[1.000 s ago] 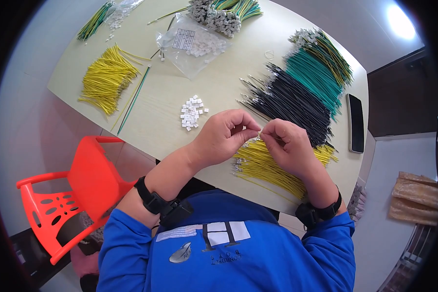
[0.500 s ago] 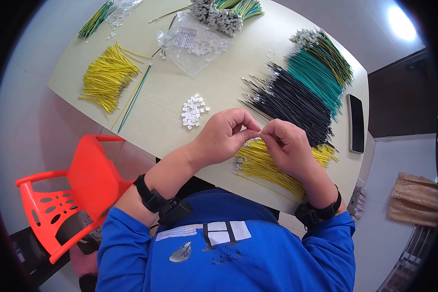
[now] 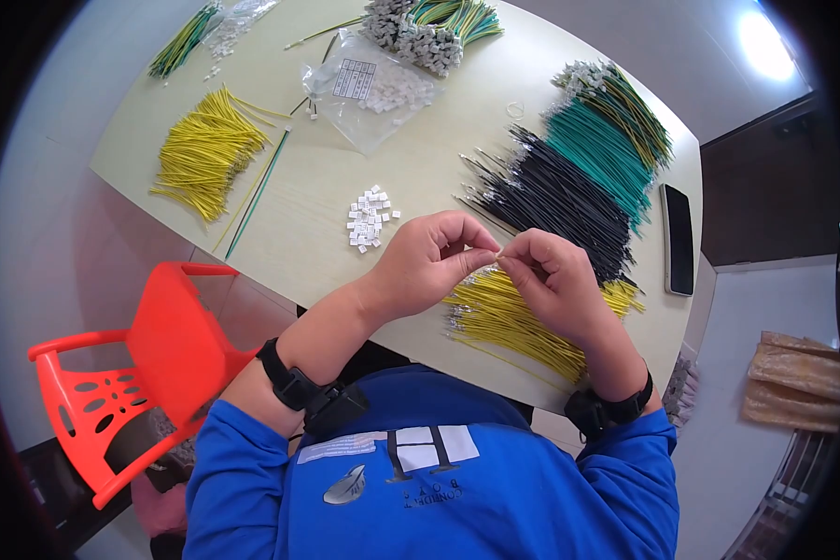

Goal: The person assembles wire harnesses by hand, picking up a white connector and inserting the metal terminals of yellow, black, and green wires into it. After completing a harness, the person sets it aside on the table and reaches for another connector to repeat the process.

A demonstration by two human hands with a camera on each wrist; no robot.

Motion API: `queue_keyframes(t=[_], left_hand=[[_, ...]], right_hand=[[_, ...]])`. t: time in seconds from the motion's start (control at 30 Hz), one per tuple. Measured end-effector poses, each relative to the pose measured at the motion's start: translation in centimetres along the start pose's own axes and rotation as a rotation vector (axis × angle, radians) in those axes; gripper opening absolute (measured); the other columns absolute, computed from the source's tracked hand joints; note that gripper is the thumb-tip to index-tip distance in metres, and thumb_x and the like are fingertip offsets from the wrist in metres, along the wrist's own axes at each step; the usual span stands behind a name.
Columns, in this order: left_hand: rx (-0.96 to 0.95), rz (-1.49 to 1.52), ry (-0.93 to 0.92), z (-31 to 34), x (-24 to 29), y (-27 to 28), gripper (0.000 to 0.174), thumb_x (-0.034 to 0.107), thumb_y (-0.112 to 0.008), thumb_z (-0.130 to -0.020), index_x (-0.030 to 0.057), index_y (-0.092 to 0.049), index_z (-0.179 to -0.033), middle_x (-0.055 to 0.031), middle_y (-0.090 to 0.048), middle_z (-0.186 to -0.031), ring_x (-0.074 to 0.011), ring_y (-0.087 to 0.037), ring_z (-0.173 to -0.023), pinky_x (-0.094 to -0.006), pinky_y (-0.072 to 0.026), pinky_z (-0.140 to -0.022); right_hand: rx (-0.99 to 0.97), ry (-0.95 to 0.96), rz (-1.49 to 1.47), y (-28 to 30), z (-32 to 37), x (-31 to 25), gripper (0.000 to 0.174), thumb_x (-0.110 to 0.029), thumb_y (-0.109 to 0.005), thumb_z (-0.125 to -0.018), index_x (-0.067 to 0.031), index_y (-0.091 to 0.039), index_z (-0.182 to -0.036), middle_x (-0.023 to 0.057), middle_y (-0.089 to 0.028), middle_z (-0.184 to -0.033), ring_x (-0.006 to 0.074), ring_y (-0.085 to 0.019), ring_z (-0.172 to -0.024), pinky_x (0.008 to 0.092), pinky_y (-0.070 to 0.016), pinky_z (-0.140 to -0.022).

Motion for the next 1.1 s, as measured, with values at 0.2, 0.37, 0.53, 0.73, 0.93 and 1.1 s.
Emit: queue_keyframes(t=[0.2, 0.37, 0.53, 0.73, 0.93, 1.1], left_hand=[[-0.007, 0.081, 0.002, -0.1, 0.1, 0.0, 0.01, 0.003, -0.061, -0.087, -0.0005, -0.059, -0.096, -0.0005, -0.061, -0.086, -0.0035, -0.056, -0.078, -0.017, -0.0463, -0.068], [-0.013, 0.018, 0.023, -0.1, 0.3, 0.1, 0.011, 0.004, -0.061, -0.087, -0.0004, -0.059, -0.097, 0.0007, -0.06, -0.084, -0.002, -0.054, -0.074, -0.0161, -0.0444, -0.065], [-0.003, -0.062, 0.0, -0.1, 0.3, 0.2, 0.01, 0.004, -0.062, -0.086, 0.0007, -0.059, -0.095, 0.0033, -0.058, -0.08, 0.0007, -0.05, -0.067, -0.0144, -0.0394, -0.058], [-0.003, -0.071, 0.016, -0.2, 0.2, 0.3, 0.008, 0.005, -0.063, -0.084, 0.0026, -0.059, -0.091, 0.0062, -0.053, -0.075, 0.0022, -0.044, -0.062, -0.0139, -0.0343, -0.053], [0.012, -0.038, 0.001, -0.1, 0.8, 0.1, 0.008, 0.006, -0.063, -0.084, 0.0035, -0.059, -0.09, 0.0077, -0.05, -0.072, 0.0025, -0.041, -0.059, -0.0139, -0.0319, -0.052], [-0.001, -0.046, 0.002, -0.2, 0.7, 0.3, 0.008, 0.005, -0.063, -0.084, 0.0032, -0.059, -0.091, 0.0074, -0.05, -0.073, 0.0023, -0.042, -0.06, -0.0139, -0.033, -0.052]], right_hand=[[-0.016, -0.068, -0.066, 0.1, 0.0, 0.1, 0.004, -0.006, -0.059, -0.085, -0.0017, -0.058, -0.084, 0.0067, -0.055, -0.067, 0.0128, -0.052, -0.059, 0.0256, -0.0419, -0.053], [-0.034, -0.093, -0.043, 0.2, -0.1, -0.1, 0.005, -0.006, -0.059, -0.085, -0.0013, -0.058, -0.083, 0.0067, -0.055, -0.067, 0.0112, -0.051, -0.058, 0.0247, -0.0414, -0.053], [-0.06, -0.104, -0.007, 0.7, -0.2, 0.2, 0.006, -0.007, -0.061, -0.084, -0.0006, -0.059, -0.084, 0.0067, -0.056, -0.069, 0.0121, -0.052, -0.06, 0.0255, -0.0422, -0.054], [0.188, -0.014, 0.319, 3.7, -2.4, 2.3, 0.01, -0.009, -0.065, -0.081, -0.0006, -0.062, -0.086, 0.0076, -0.058, -0.075, 0.0153, -0.055, -0.065, 0.0273, -0.0445, -0.058], [0.277, -0.11, 0.557, 4.6, -5.1, 4.7, 0.01, -0.01, -0.067, -0.078, -0.0013, -0.062, -0.081, 0.0084, -0.058, -0.078, 0.0178, -0.055, -0.065, 0.0282, -0.0451, -0.061], [0.237, -0.112, 0.589, 4.8, -5.1, 4.9, 0.01, -0.008, -0.068, -0.077, -0.0012, -0.06, -0.08, 0.0086, -0.057, -0.077, 0.0189, -0.055, -0.064, 0.0288, -0.0449, -0.061]])
Point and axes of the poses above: each hand's wrist, its own z-axis away from the middle knuckle, its own y-axis out of the back of the hand, x = y × z, the point moved 1 cm from there along -z, towards the middle knuckle
